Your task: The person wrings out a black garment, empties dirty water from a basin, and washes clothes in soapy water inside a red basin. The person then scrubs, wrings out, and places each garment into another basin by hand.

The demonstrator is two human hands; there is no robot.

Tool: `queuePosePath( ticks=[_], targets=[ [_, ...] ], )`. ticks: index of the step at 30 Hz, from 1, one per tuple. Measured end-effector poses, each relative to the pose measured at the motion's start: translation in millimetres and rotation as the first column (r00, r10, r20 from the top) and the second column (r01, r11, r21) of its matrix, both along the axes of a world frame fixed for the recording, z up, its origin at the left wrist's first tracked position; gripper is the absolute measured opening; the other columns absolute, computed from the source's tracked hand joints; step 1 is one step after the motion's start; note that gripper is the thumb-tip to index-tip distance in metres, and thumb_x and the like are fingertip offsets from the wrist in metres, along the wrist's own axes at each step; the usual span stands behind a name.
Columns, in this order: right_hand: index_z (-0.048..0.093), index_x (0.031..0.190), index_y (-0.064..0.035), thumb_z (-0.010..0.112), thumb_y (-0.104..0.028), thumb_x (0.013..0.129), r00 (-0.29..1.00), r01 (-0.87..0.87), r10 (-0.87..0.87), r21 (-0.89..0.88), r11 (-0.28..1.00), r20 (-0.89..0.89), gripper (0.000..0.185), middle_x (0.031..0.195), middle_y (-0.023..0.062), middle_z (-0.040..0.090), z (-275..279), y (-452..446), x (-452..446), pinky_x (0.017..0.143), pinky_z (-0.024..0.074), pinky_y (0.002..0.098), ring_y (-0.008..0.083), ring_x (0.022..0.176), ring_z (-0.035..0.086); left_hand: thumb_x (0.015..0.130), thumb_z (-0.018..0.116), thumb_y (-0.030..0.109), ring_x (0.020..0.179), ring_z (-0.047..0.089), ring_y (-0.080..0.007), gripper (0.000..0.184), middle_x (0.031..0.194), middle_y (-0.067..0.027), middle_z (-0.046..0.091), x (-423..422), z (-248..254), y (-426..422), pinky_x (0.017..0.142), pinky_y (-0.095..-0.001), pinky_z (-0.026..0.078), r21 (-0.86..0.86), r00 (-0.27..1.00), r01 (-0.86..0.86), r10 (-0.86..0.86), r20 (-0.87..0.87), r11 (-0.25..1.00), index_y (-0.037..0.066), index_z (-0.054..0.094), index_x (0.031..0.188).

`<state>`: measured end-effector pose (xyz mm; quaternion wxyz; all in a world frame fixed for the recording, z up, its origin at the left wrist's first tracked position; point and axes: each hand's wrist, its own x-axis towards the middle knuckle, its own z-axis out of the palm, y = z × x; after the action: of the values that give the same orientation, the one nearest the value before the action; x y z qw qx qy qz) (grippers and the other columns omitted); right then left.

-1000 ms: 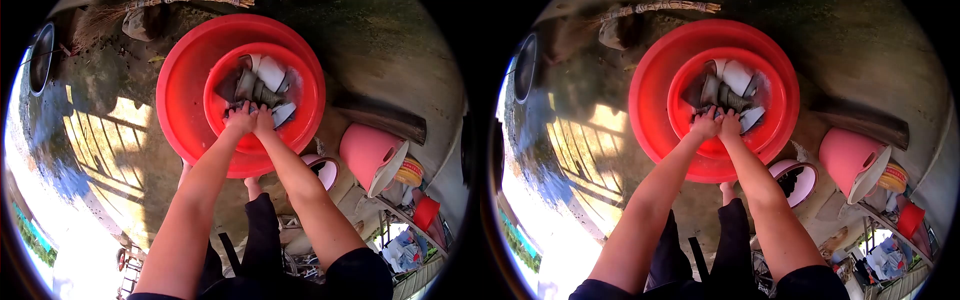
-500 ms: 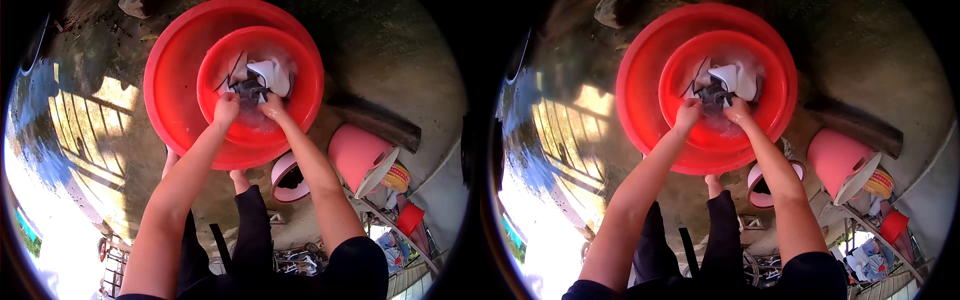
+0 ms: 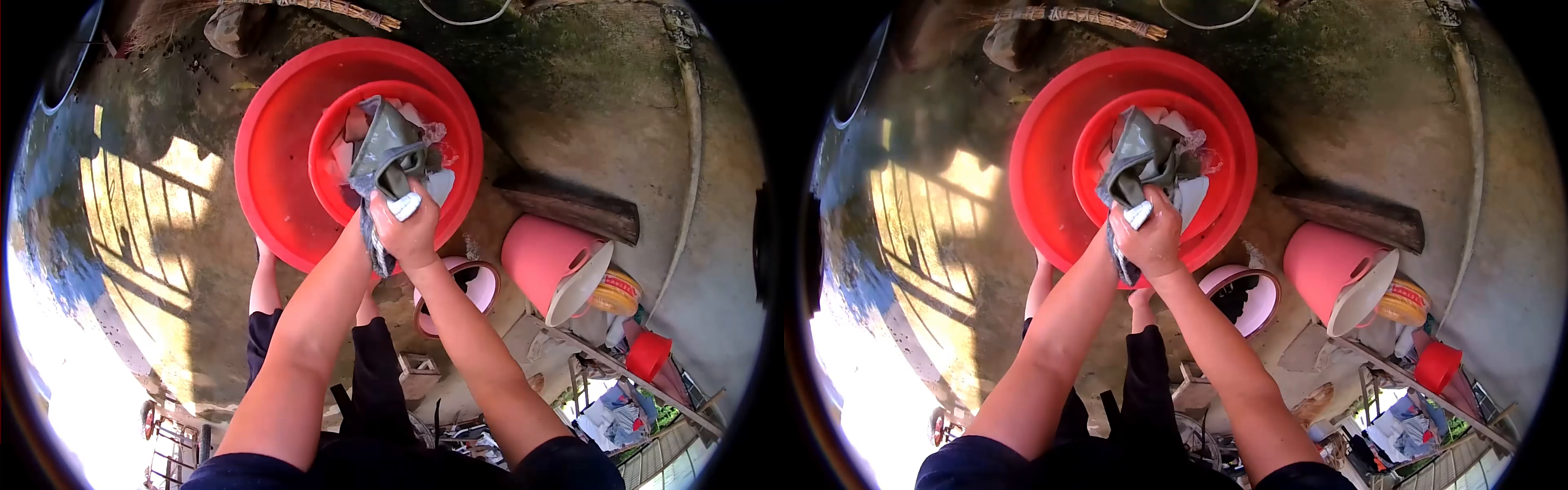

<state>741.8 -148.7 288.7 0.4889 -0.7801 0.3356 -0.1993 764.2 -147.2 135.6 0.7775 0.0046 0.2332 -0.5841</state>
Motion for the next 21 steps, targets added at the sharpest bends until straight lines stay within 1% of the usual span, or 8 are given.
queuePosePath(
  ticks=[3,5,8,11,12,15,17,21],
  targets=[
    [0.053,0.074,-0.0023,0.062,-0.016,0.067,0.998,0.051,-0.054,-0.098,0.994,-0.031,0.018,0.070,0.0196,0.057,-38.2,-27.5,23.9,0.059,0.0439,0.0421,0.0401,0.066,0.054,0.087,0.047,0.023,0.078,0.057,-0.0185,0.021,0.089,-0.0058,0.058,13.7,-3.3,1.8,0.069,-0.0306,0.048,0.086,0.992,-0.117,0.114,0.048,0.989,0.006,0.053,0.098],
    [0.056,0.079,-0.0030,0.062,-0.020,0.065,0.995,0.054,-0.065,-0.143,0.988,-0.074,0.023,0.070,0.0209,0.058,-65.8,-47.8,24.6,0.059,0.0458,0.0417,0.0398,0.067,0.056,0.087,0.047,0.020,0.076,0.057,-0.0180,0.019,0.087,-0.0058,0.058,19.6,3.1,7.9,0.068,-0.0301,0.048,0.316,0.975,-0.183,0.132,0.177,0.931,0.006,0.054,0.097],
    [0.058,0.082,-0.0006,0.062,-0.026,0.065,0.889,0.239,-0.257,-0.095,0.966,-0.378,0.031,0.073,0.0205,0.061,-128.8,-124.6,-22.3,0.058,0.0466,0.0376,0.0336,0.066,0.061,0.078,0.051,0.006,0.068,0.057,-0.0174,0.013,0.077,-0.0083,0.058,31.6,79.0,36.3,0.062,-0.0295,0.047,0.894,0.787,-0.005,-0.550,0.280,0.449,0.004,0.052,0.091],
    [0.058,0.091,-0.0002,0.063,-0.015,0.069,0.857,0.484,-0.435,0.146,0.863,-0.276,0.027,0.081,0.0165,0.064,-183.7,-165.4,-89.4,0.066,0.0457,0.0354,0.0291,0.074,0.062,0.081,0.055,0.014,0.052,0.053,-0.0096,0.015,0.064,-0.0034,0.053,43.0,71.2,42.4,0.042,-0.0218,0.042,0.881,0.709,-0.207,-0.555,0.435,0.426,0.003,0.048,0.089],
    [0.056,0.095,-0.0011,0.062,-0.012,0.070,0.857,0.403,-0.369,0.022,0.915,-0.359,0.028,0.083,0.0170,0.063,-171.9,-159.5,-89.4,0.069,0.0457,0.0360,0.0304,0.079,0.061,0.080,0.057,0.015,0.054,0.054,-0.0143,0.021,0.061,-0.0042,0.052,48.0,52.7,41.1,0.048,-0.0272,0.046,0.830,0.408,-0.406,-0.737,0.539,0.382,0.001,0.046,0.090],
    [0.052,0.107,-0.0068,0.058,-0.006,0.071,0.854,0.102,-0.148,-0.118,0.988,-0.499,0.037,0.094,0.0180,0.059,-138.4,-125.5,-82.3,0.076,0.0449,0.0388,0.0346,0.093,0.056,0.068,0.070,0.024,0.113,0.040,-0.0298,0.073,0.126,-0.0163,0.037,45.2,31.0,20.7,0.081,-0.0455,0.043,0.673,-0.471,-0.629,-0.879,0.069,0.390,0.016,0.031,0.130],
    [0.044,0.121,-0.0155,0.058,-0.004,0.070,0.827,-0.122,-0.008,-0.192,0.974,-0.562,0.054,0.120,0.0174,0.043,-138.9,-98.5,-77.4,0.081,0.0439,0.0403,0.0365,0.104,0.048,0.064,0.072,0.030,0.128,0.019,-0.0330,0.095,0.142,-0.0126,0.013,51.1,4.2,9.3,0.092,-0.0558,0.030,0.758,-0.704,-0.548,-0.684,-0.190,0.354,0.026,0.014,0.139],
    [0.030,0.131,-0.0210,0.069,-0.013,0.066,0.632,-0.309,0.149,-0.071,0.948,-0.760,0.076,0.126,0.0257,0.033,-173.2,-49.0,-69.8,0.090,0.0394,0.0423,0.0414,0.112,0.040,0.071,0.061,0.040,0.130,0.014,-0.0337,0.084,0.144,-0.0117,0.007,47.4,-81.2,4.8,0.093,-0.0623,0.023,0.744,-0.760,-0.601,-0.498,-0.418,0.292,0.026,0.014,0.139]
  ],
)
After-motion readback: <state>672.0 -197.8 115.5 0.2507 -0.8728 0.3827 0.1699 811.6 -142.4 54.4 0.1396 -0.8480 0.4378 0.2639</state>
